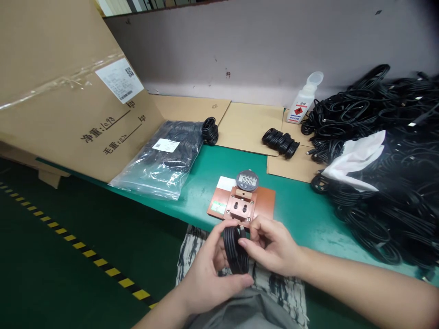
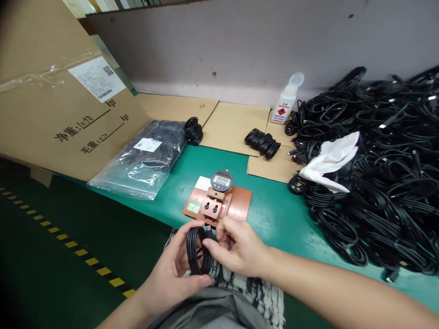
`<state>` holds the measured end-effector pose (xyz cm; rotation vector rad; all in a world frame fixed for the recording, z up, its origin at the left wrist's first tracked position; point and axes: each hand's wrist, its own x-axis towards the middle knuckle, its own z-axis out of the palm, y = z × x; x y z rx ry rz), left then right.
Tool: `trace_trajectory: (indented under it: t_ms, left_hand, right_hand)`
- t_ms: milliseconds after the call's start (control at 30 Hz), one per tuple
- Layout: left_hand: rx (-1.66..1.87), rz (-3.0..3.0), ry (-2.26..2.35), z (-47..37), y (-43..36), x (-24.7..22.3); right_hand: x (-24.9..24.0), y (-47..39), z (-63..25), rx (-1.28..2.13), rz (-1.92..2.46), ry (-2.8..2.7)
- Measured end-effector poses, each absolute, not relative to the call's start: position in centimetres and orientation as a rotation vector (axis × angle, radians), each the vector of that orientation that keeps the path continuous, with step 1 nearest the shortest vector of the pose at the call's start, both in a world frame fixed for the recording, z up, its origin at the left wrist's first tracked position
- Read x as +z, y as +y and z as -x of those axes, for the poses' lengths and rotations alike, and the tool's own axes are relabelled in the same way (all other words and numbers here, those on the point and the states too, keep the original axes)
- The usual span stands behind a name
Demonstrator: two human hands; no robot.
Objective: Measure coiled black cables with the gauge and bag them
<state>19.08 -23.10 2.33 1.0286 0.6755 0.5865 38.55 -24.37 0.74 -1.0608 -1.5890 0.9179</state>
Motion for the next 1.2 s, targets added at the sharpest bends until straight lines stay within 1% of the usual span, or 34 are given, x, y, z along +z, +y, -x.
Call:
trace_trajectory:
  t_ms: [167,233,500,800,1200]
  left_hand:
    - [0.549,-0.882,0.515,-18.4,-22.2,2.4]
    - [0.525,-0.866,0.486,-18.1,-22.1,2.2]
    - [0.517,-0.873,0.459,-17.7,-21.0,2.8]
    - [0.595,-0.871,0.530,-18.2,-20.7,2.8]
    - [0.580,-0.873,0.519,-18.0,-20.4,2.2]
  right_hand:
    - [0.3,-24.1,-38.9,0.619,0.803,-1.833]
    - [0.3,-24.0,-39.0,0.567,0.751,-1.920]
    - [0.5,-24.0,-38.8,0.481,0.862,-1.942]
    - [0.0,-23.6,-38.9,0.229,0.976,-2.028]
    - [-0.4,-23.5,-38.8,0.290,1.014,-2.028]
